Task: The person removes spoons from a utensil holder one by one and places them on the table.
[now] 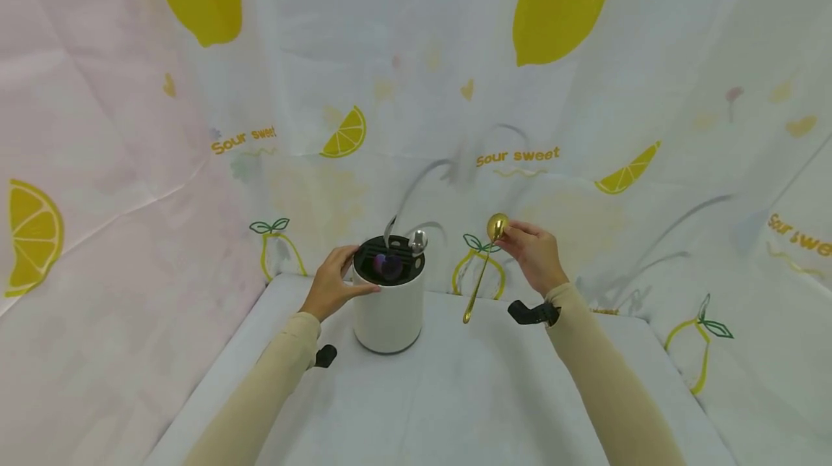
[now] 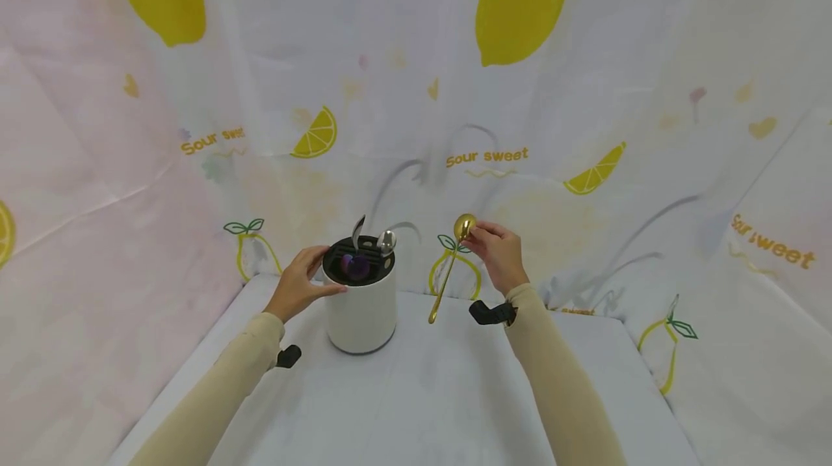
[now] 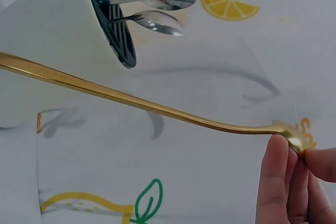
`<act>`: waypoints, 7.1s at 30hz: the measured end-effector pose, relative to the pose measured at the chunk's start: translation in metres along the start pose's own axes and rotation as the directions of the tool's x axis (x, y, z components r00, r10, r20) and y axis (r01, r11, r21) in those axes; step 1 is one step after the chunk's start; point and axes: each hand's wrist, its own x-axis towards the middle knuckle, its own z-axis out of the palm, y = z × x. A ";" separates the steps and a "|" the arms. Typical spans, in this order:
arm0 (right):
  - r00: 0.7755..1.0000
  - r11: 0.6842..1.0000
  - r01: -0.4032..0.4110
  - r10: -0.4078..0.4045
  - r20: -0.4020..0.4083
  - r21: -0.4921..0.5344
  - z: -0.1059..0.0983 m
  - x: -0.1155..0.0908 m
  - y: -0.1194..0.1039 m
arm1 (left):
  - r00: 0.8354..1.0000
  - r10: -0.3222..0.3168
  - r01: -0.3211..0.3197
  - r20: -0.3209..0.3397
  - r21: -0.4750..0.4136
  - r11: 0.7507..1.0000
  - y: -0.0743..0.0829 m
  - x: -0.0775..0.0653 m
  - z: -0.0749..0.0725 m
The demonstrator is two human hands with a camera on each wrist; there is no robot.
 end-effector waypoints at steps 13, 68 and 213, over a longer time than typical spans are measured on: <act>0.986 0.985 -0.165 0.163 -0.039 -0.044 -0.019 -0.006 0.048 | 1.000 -0.007 0.007 -0.004 0.010 1.000 0.000 -0.003 -0.001; 0.906 0.904 -0.406 0.379 -0.189 -0.134 -0.083 -0.042 0.186 | 0.999 -0.048 0.048 0.002 -0.045 0.998 0.003 -0.004 0.004; 0.973 0.986 0.168 -0.162 0.167 -0.021 0.090 0.017 0.036 | 0.997 -0.068 0.068 0.031 0.013 0.998 0.004 -0.005 0.004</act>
